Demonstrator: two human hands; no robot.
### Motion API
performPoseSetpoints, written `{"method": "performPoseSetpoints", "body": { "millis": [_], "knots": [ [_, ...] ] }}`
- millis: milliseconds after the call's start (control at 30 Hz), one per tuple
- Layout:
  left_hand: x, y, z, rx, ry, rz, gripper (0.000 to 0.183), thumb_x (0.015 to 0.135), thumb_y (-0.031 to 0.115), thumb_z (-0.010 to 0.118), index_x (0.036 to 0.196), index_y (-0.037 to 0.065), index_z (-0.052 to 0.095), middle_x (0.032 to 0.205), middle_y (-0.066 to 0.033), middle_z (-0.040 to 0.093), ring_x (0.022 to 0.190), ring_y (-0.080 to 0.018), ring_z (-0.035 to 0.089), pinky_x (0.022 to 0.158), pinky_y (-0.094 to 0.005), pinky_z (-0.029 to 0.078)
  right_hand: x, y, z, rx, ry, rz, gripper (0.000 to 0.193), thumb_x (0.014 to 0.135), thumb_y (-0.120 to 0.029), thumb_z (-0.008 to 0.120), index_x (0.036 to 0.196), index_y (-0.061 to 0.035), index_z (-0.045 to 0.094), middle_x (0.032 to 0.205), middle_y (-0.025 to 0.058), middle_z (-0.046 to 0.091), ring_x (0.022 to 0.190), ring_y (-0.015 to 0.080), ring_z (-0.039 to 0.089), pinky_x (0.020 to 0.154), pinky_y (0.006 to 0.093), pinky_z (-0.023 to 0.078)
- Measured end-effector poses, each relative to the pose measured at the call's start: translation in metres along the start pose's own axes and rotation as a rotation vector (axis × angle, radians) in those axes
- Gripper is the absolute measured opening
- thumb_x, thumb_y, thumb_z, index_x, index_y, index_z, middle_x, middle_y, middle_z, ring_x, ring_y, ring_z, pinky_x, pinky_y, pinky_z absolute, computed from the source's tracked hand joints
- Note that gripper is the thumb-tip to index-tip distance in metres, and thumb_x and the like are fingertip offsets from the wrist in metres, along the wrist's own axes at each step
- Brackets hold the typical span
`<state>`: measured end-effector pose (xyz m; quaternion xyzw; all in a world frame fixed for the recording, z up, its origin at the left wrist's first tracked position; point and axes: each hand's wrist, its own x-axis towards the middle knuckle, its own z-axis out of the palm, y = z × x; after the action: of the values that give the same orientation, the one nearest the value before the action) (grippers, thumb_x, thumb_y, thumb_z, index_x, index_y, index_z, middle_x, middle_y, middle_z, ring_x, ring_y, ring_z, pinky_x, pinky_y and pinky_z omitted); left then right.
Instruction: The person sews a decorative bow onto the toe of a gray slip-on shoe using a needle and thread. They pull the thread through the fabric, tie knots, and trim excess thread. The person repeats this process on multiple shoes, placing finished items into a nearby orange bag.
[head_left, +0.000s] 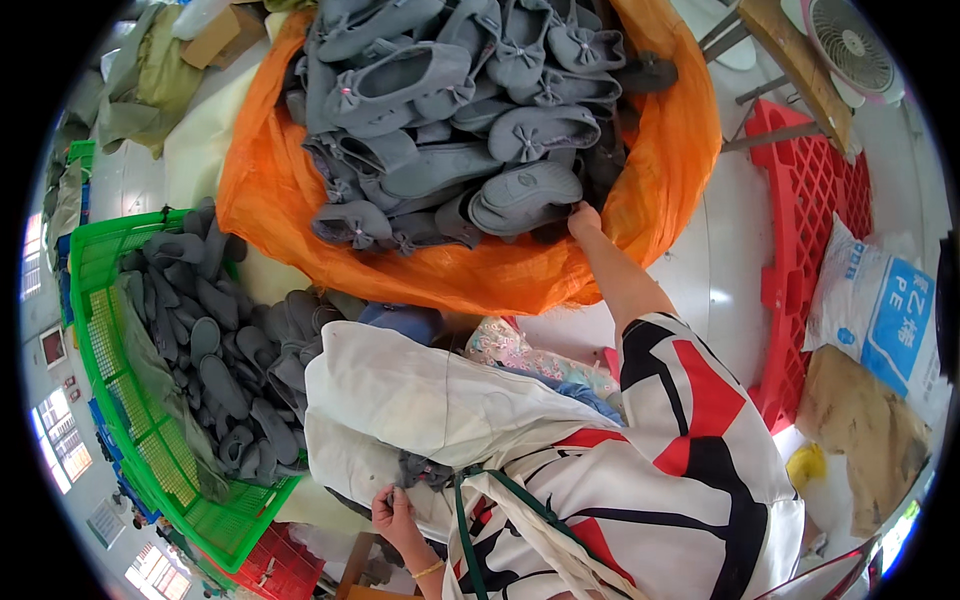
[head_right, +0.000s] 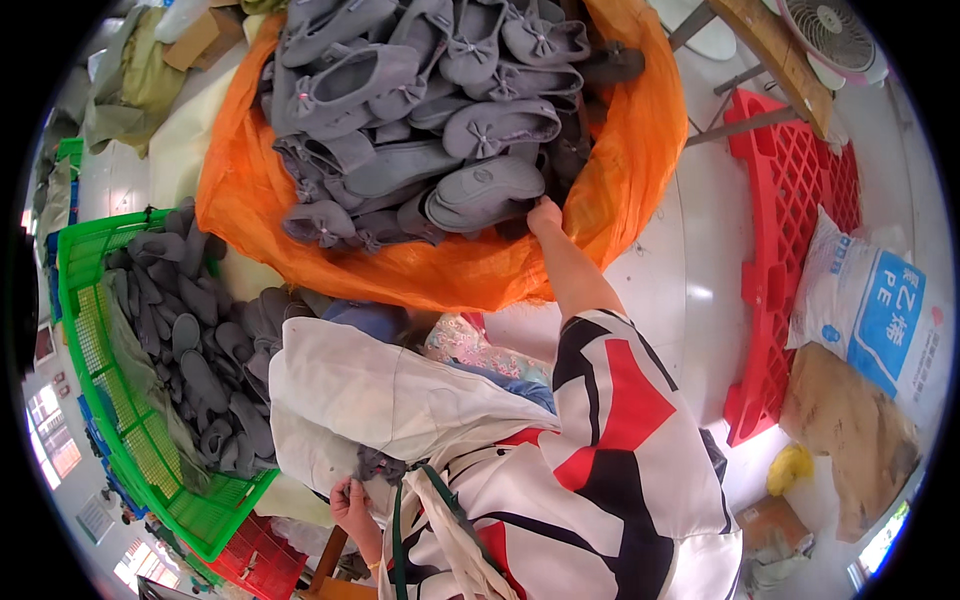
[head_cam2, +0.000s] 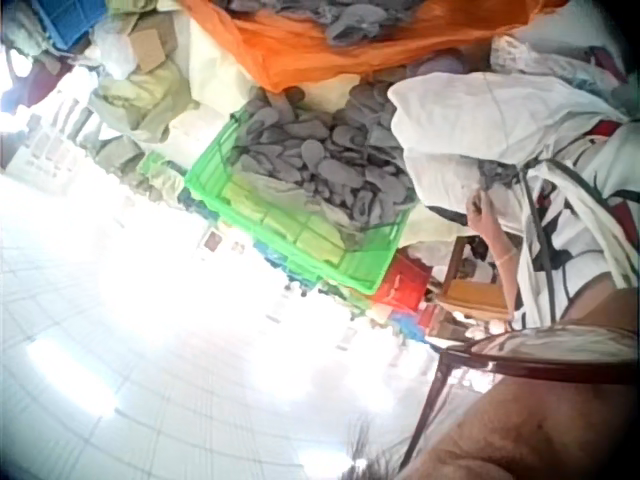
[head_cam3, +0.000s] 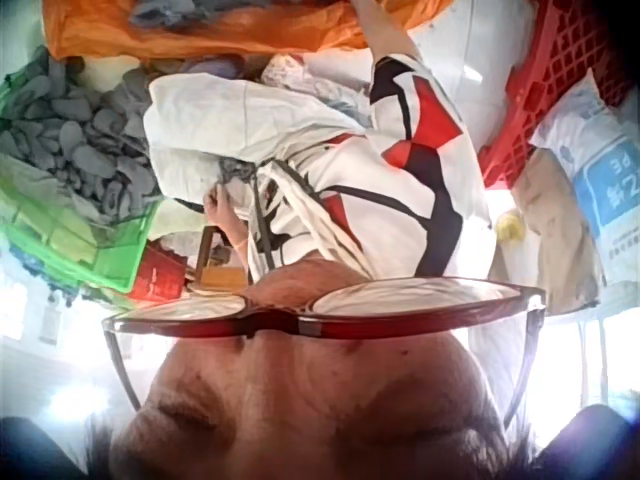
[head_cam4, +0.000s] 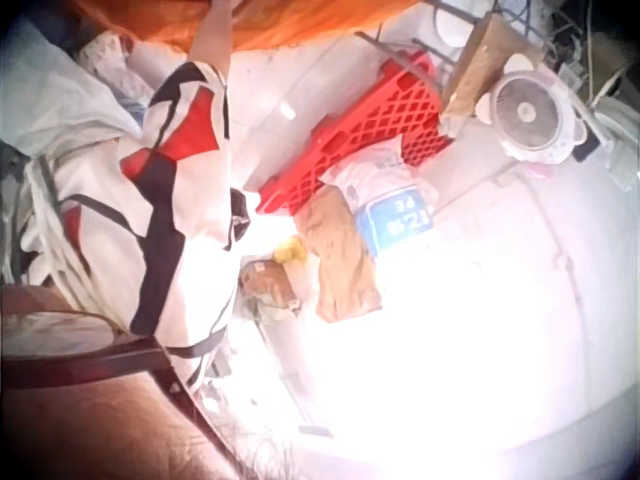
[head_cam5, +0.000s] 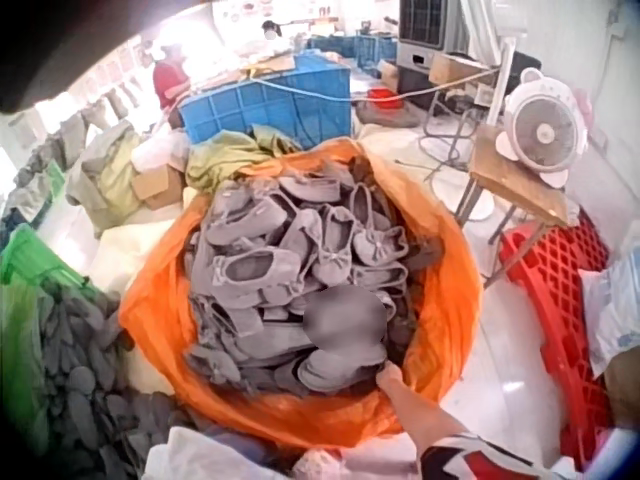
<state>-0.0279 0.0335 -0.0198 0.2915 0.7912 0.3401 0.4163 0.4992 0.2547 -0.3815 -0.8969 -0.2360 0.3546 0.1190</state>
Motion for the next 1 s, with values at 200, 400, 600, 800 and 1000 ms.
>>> {"method": "performPoseSetpoints", "body": {
  "millis": [200,400,600,800,1000],
  "knots": [
    [0.008,0.016,0.006,0.049,0.016,-0.06,0.011,0.09,0.009,0.069,0.099,0.005,0.064,0.073,0.0041,0.055,0.059,-0.0028,0.045,0.051,-0.0172,0.033,0.042,0.021,0.024,-0.063,0.054,0.079,0.033,0.091,-0.012,0.054,0.124,-0.0092,0.058,0.116,0.0194,0.066,0.108,0.0351,0.064,0.09,0.0419,0.052],
    [0.006,0.014,0.008,0.088,0.051,-0.088,0.009,0.092,0.011,0.067,0.098,0.006,0.063,0.071,0.0044,0.055,0.057,-0.0017,0.045,0.049,-0.0169,0.032,0.036,0.006,0.025,0.829,-0.046,0.462,0.019,0.093,-0.002,0.049,0.108,-0.001,0.062,0.089,0.0129,0.067,0.07,0.0293,0.066,0.057,0.0409,0.057],
    [0.009,0.015,0.012,0.017,0.051,-0.087,0.011,0.09,0.006,0.068,0.1,0.004,0.063,0.07,0.0037,0.054,0.055,-0.0025,0.044,0.047,-0.0173,0.03,0.0,-0.007,-0.012,0.62,-0.21,0.338,0.009,0.089,-0.004,0.055,0.095,-0.0027,0.062,0.075,0.0094,0.062,0.061,0.0209,0.062,0.047,0.0332,0.052],
    [0.017,0.001,0.003,-0.05,0.027,-0.039,0.014,0.089,0.003,0.069,0.101,0.003,0.063,0.073,0.0023,0.058,0.055,-0.0027,0.046,0.048,-0.0169,0.034,-0.072,0.012,-0.052,1.152,-0.171,0.23,0.007,0.089,-0.01,0.058,0.093,-0.005,0.059,0.074,0.0028,0.054,0.062,0.0142,0.053,0.052,0.0311,0.049],
    [0.014,-0.006,0.0,-0.083,0.005,0.009,0.013,0.09,0.003,0.068,0.102,0.002,0.064,0.074,0.0026,0.058,0.056,-0.0025,0.046,0.049,-0.0172,0.034,-0.17,-0.043,-0.125,1.328,-0.029,-0.028,0.005,0.094,-0.011,0.055,0.096,-0.0066,0.057,0.076,-0.0009,0.054,0.063,0.0085,0.052,0.057,0.0261,0.049]
  ]
}}
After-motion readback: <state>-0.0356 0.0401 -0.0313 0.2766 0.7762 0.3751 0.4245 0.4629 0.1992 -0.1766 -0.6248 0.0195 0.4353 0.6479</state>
